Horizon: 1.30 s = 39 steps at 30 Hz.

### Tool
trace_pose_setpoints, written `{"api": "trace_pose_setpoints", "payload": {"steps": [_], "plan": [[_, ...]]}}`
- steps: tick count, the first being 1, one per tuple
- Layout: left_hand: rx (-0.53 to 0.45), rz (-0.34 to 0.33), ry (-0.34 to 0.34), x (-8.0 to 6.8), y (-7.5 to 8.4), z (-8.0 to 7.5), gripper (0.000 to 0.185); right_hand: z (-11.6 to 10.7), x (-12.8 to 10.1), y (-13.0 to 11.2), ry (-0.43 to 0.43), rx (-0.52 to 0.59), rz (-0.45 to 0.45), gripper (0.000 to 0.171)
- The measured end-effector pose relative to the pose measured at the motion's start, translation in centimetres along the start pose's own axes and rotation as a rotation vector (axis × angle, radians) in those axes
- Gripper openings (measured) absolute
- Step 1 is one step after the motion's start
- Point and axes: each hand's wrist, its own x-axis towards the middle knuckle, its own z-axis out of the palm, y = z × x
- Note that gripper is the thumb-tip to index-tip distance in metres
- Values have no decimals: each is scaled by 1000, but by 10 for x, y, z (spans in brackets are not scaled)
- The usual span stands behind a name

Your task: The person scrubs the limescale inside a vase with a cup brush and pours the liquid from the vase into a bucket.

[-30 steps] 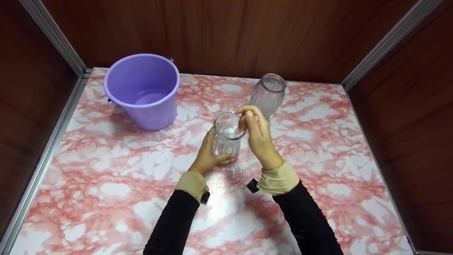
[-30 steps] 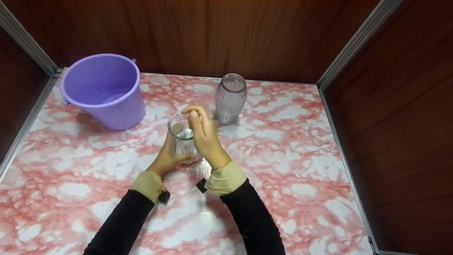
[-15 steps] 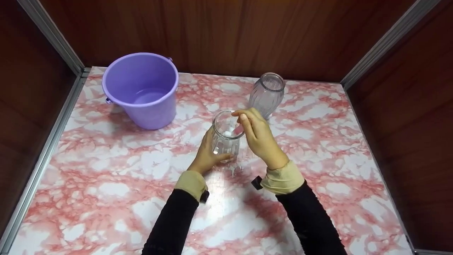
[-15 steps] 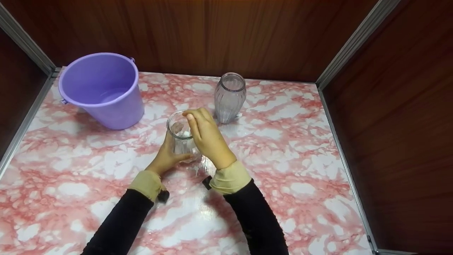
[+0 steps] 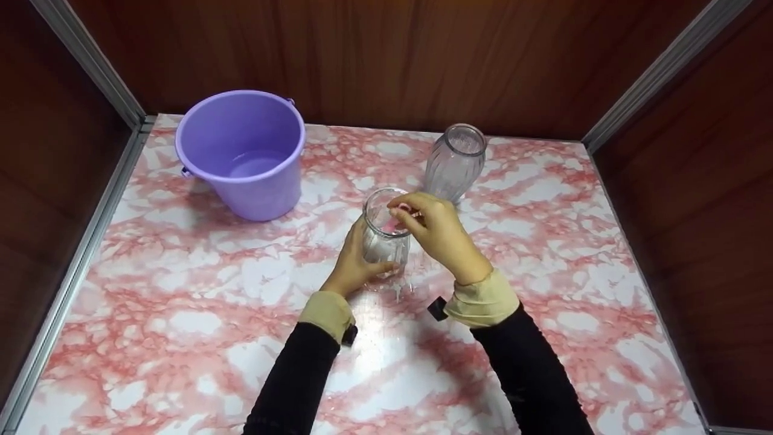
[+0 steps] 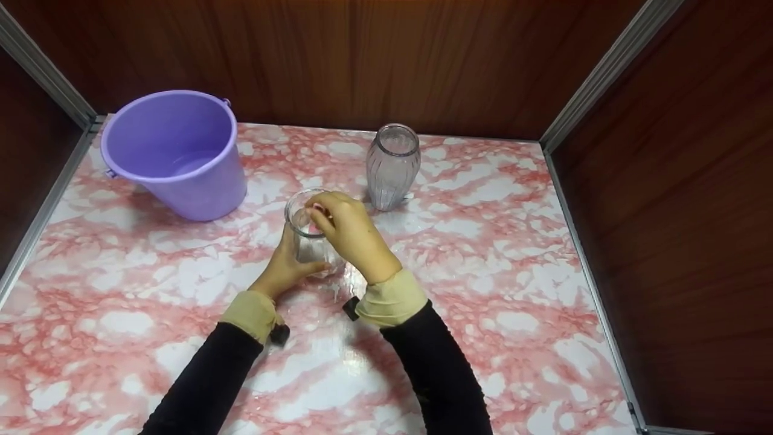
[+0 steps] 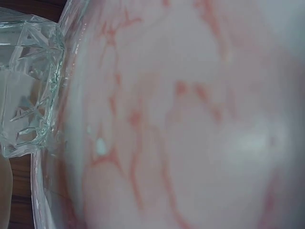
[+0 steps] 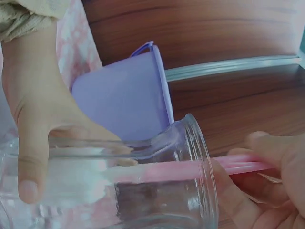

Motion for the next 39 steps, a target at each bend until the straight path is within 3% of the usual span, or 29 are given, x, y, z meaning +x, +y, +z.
{"api": "trace_pose_setpoints", "payload": {"steps": [6,9,18,23,27,32,39], "plan": [[2,-35,9,-1,1,1,116,0,2,2,-100,61,-7,19],[4,-35,16,-1,1,1,116,0,5,3,-118,31,-52,21],[-43,-36,29,-1,-2,3,117,15,11,14,12,-103,-175,14],[-34,-24,28,-1,-3,2,115,24,12,19,36,-190,-266,8],[-28,-3,18,-1,-3,1,114,25,13,18,-21,-240,-313,6],[-54,10,9,-1,-2,-1,116,24,17,13,-137,-246,-306,8],[-75,38,18,0,-3,2,117,22,21,17,-185,-208,-297,8]]}}
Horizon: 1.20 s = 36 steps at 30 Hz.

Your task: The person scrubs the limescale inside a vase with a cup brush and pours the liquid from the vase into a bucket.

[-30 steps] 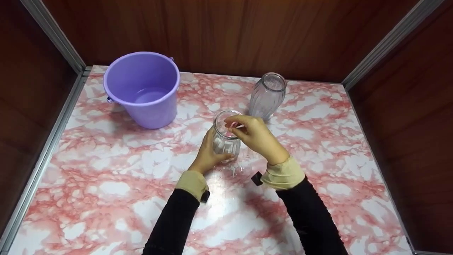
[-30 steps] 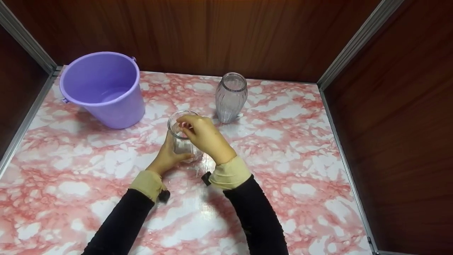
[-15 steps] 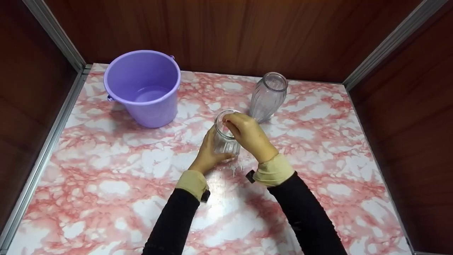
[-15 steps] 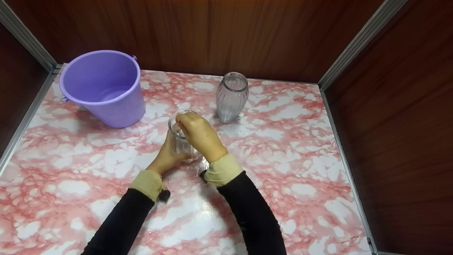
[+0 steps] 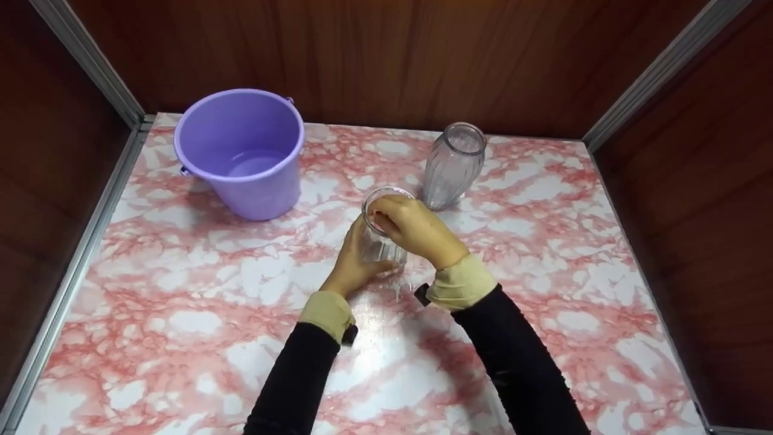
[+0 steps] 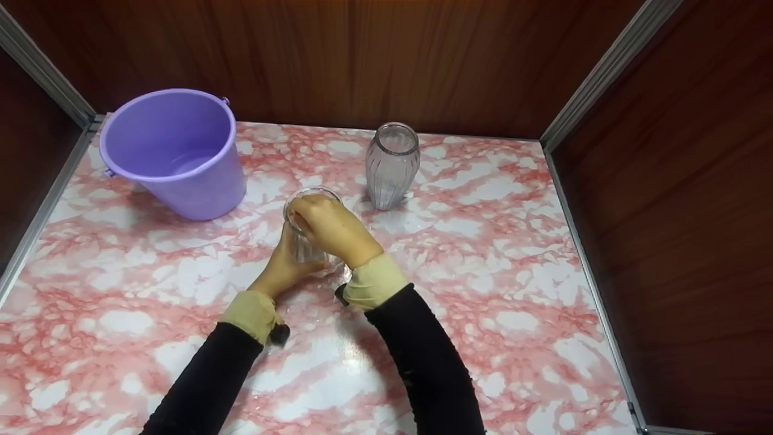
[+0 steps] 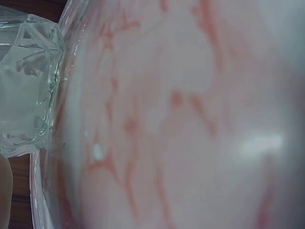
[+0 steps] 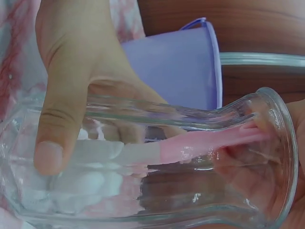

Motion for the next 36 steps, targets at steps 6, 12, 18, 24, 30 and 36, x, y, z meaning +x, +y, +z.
{"api": "trace_pose_setpoints", "payload": {"steps": [6,12,18,24,30,36], "plan": [[31,5,4,-1,-2,1,116,-3,-2,2,-54,51,12,10],[30,-12,5,0,-2,2,118,-8,-2,5,-72,97,39,7],[2,4,8,1,-1,2,116,-7,0,8,-35,131,63,9],[13,-6,5,1,-1,2,117,-3,-2,10,43,105,49,13],[43,-19,7,1,-2,2,118,2,-5,11,134,89,44,15],[58,-48,14,0,0,1,117,5,-5,11,209,151,74,13]]}}
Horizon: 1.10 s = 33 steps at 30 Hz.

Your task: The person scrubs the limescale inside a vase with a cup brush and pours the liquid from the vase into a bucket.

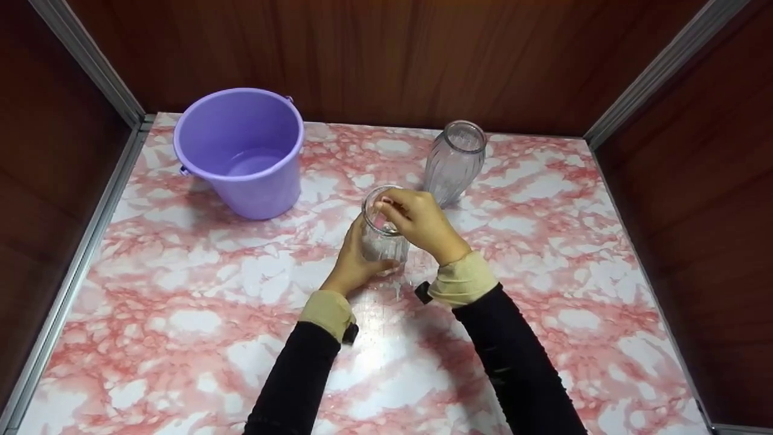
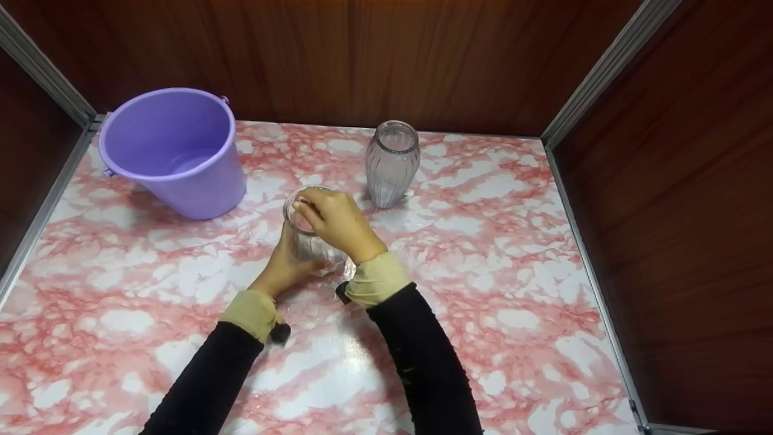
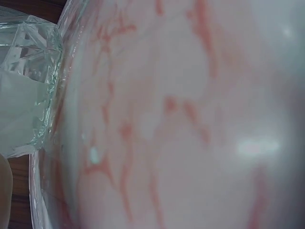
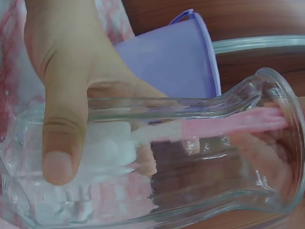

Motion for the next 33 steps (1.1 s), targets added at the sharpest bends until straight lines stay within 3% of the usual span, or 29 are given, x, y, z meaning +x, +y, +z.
{"api": "trace_pose_setpoints", "payload": {"steps": [8,16,22,33], "plan": [[-35,-25,14,0,0,1,117,1,1,-3,-6,-32,35,13],[-30,-5,14,0,-1,1,116,4,2,-8,-50,-157,46,17],[-39,-15,23,-1,0,1,117,7,1,-8,-59,-187,44,16],[-32,0,22,-1,-1,1,120,12,-1,-11,-8,-271,16,9]]}}
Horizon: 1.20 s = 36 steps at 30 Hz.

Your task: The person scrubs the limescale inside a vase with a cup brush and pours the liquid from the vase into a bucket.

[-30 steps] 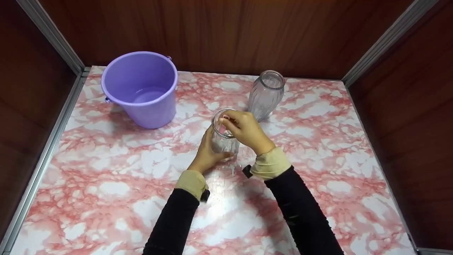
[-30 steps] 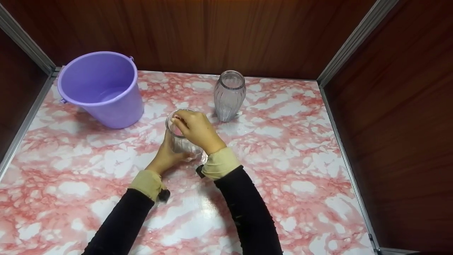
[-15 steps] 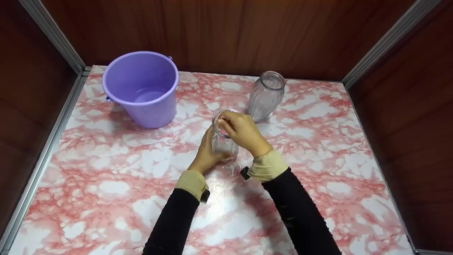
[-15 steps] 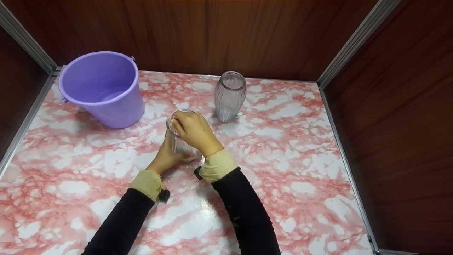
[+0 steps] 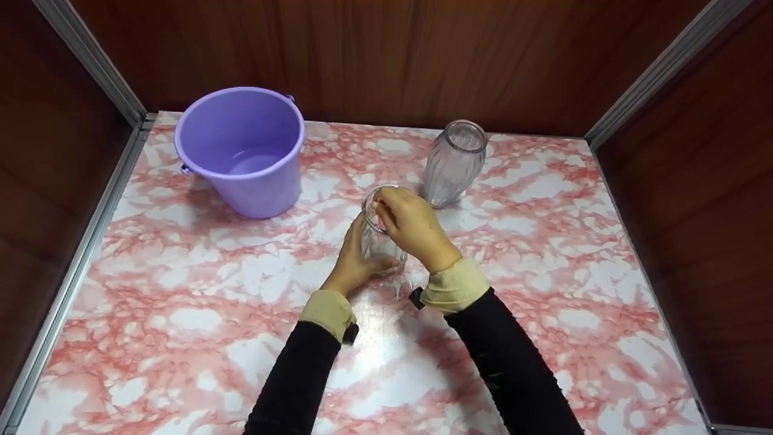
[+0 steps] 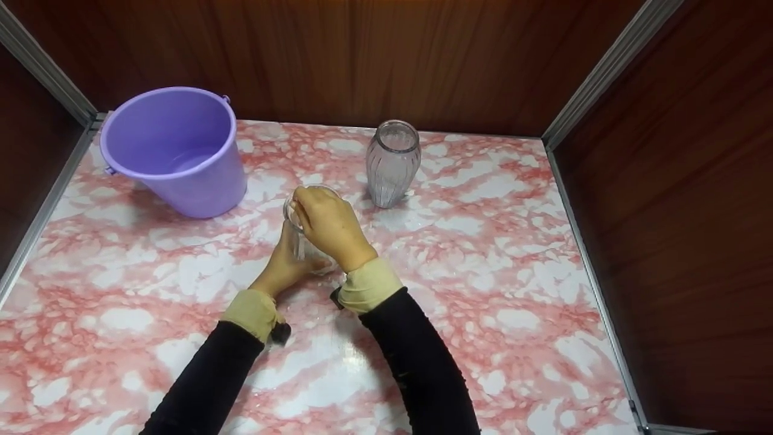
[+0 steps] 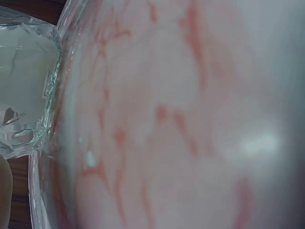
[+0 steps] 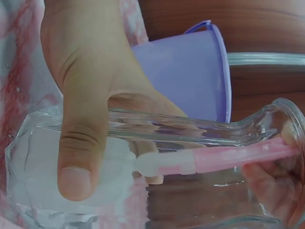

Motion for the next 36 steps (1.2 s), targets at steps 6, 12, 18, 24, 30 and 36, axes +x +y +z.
{"api": "trace_pose_setpoints", "payload": {"steps": [6,12,18,24,30,36], "plan": [[6,-11,-8,0,1,0,120,2,-1,-2,57,-38,-17,7],[-9,-27,-14,0,1,0,119,4,-2,-2,129,-75,-45,6],[-10,-38,-21,0,-1,-1,120,6,-3,-3,189,-91,-75,7],[-26,-4,-7,0,-1,-1,118,5,-4,-2,191,-41,-68,6],[-74,-17,-5,-1,-1,0,118,3,-1,0,158,-1,-12,12],[-87,-15,-6,-1,0,2,118,4,-2,2,177,12,38,14]]}}
